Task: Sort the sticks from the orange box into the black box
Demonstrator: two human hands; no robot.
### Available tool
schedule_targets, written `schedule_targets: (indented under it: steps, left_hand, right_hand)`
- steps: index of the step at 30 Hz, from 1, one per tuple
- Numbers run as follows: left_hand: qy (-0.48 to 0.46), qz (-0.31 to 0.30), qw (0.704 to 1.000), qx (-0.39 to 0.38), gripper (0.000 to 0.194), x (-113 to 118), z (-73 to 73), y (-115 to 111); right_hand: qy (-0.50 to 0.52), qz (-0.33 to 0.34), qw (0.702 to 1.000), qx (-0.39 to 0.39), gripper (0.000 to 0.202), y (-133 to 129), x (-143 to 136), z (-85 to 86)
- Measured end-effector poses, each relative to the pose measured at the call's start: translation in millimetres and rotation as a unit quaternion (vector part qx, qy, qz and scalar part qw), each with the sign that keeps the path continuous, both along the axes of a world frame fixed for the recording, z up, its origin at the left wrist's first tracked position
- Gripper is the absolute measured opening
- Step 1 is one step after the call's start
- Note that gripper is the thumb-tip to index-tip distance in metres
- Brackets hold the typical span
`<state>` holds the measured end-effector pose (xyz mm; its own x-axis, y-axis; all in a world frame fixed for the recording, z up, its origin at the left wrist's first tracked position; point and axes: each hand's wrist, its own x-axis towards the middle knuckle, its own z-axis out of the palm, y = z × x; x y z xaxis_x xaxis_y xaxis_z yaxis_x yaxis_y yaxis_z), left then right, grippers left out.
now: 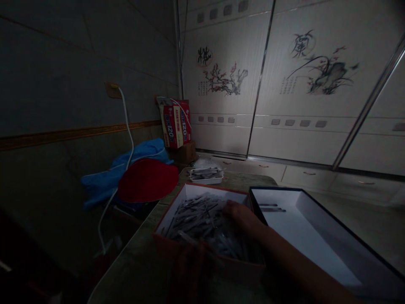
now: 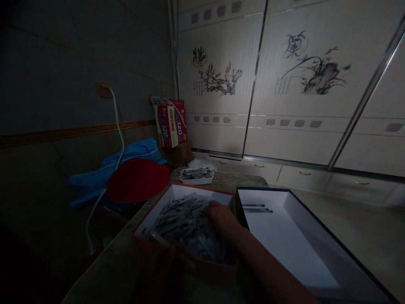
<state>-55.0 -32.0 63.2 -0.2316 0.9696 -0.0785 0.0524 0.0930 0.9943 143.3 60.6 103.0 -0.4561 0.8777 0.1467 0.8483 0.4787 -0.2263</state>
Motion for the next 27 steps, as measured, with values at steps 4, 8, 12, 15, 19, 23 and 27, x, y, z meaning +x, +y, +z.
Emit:
schedule_targets:
  steps: [4, 8, 12, 15, 19, 23, 27]
  left_hand:
    - [-0.057, -0.078, 0.995, 0.022, 0.034, 3.7, 5.9, 0.8]
    - [-0.069, -0.066, 0.994, 0.045, 0.038, 0.9, 5.2, 2.9]
    - [-0.018, -0.022, 0.998, 0.054, 0.029, -4.6, 3.0, 3.4]
    - [0.029, -0.001, 0.998, 0.059, 0.028, -7.1, 1.5, 1.9]
    - [0.071, 0.013, 0.996, 0.052, 0.032, -8.6, -4.2, 0.2]
    - [0.065, 0.021, 0.997, 0.044, 0.029, -11.5, -7.8, -2.0]
    - [0.000, 0.002, 0.999, 0.043, 0.027, -11.3, -2.1, -3.1]
  right_hand:
    - [0.123, -0.029, 0.990, 0.054, 0.017, -28.6, 12.1, 23.1]
    - [0.302, -0.041, 0.952, 0.025, 0.021, -73.3, 16.6, 38.3]
    - [0.292, -0.036, 0.955, -0.043, 0.027, -112.0, 9.9, 37.4]
    - [0.244, -0.032, 0.966, -0.083, 0.028, -126.4, 3.7, 29.8]
    - [0.223, -0.025, 0.970, -0.097, 0.027, -128.7, -1.3, 23.3]
    - [0.224, -0.016, 0.970, -0.099, 0.028, -125.1, -3.8, 25.6]
    - [0.220, 0.003, 0.970, -0.101, 0.026, -125.5, -5.9, 32.0]
